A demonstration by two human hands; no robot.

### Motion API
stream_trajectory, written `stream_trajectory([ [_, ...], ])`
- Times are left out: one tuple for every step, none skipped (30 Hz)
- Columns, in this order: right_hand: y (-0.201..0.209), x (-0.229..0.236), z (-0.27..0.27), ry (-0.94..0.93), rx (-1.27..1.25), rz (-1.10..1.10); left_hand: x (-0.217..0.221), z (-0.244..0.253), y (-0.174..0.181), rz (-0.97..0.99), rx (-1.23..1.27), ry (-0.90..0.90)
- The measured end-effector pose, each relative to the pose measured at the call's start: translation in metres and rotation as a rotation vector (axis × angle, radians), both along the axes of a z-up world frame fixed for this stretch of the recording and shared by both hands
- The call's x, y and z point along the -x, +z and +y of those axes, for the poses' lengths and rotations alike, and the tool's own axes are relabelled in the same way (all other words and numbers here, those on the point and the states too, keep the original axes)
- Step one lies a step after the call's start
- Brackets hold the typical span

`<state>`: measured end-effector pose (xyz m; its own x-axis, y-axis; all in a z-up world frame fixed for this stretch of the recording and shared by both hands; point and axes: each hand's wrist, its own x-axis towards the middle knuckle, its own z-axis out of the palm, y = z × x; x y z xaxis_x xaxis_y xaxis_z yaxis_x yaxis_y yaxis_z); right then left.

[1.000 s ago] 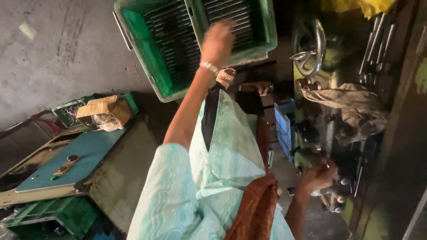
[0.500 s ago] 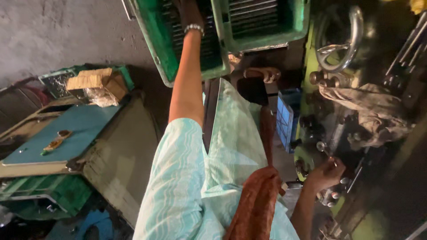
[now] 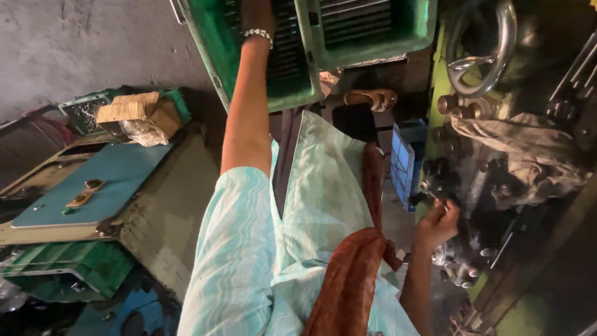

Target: The person operates a metal press machine by inserting cylindrical metal rods into the press, actuating the lever to shape them, and then removing the finished pieces. The person places the finished metal pieces into a green plastic bin below the machine.

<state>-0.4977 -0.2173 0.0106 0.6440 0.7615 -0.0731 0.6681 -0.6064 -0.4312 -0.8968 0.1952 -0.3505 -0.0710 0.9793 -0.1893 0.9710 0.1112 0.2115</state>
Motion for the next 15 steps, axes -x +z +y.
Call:
stream_trajectory([
  [0.001, 0.003, 0.002, 0.006, -0.003, 0.002, 0.003, -0.001, 0.001, 0.007, 0.0, -0.002],
  [0.003, 0.005, 0.003, 0.013, -0.005, 0.003, 0.007, -0.002, 0.003, 0.011, -0.002, -0.002],
  [0.003, 0.007, 0.007, 0.018, -0.013, 0.001, 0.008, -0.001, 0.005, 0.009, -0.009, -0.003],
  [0.004, 0.008, 0.009, 0.015, -0.028, -0.005, 0.009, 0.001, 0.007, 0.012, -0.019, -0.003],
  [0.007, 0.007, 0.01, 0.009, -0.039, -0.013, 0.008, -0.001, 0.009, 0.011, -0.027, -0.006],
  [0.011, 0.007, 0.01, 0.004, -0.049, -0.022, 0.008, -0.002, 0.014, 0.008, -0.034, -0.006],
  [0.015, 0.006, 0.009, 0.0, -0.036, -0.036, 0.007, -0.005, 0.02, 0.009, -0.055, -0.015],
  [0.02, 0.005, 0.009, -0.004, -0.022, -0.05, 0.007, -0.008, 0.027, 0.004, -0.071, -0.028],
  [0.02, 0.006, 0.012, -0.008, -0.016, -0.06, 0.008, -0.009, 0.038, -0.002, -0.109, -0.041],
  [0.022, 0.005, 0.015, -0.003, -0.002, -0.068, 0.01, -0.011, 0.052, -0.101, -0.019, -0.032],
  [0.025, 0.006, 0.018, -0.001, 0.005, -0.076, 0.011, -0.009, 0.069, -0.271, 0.327, 0.07],
  [0.029, 0.007, 0.022, 0.0, 0.012, -0.084, 0.006, -0.02, 0.087, -0.4, 0.028, 0.068],
  [0.031, 0.007, 0.028, 0.04, 0.0, -0.061, -0.004, -0.039, 0.109, -0.53, -0.27, 0.059],
  [0.032, 0.007, 0.037, 0.079, -0.013, -0.04, -0.018, -0.053, 0.132, -0.59, -0.285, 0.073],
  [0.031, 0.007, 0.048, 0.12, -0.025, -0.018, -0.036, -0.068, 0.156, -0.65, -0.299, 0.086],
])
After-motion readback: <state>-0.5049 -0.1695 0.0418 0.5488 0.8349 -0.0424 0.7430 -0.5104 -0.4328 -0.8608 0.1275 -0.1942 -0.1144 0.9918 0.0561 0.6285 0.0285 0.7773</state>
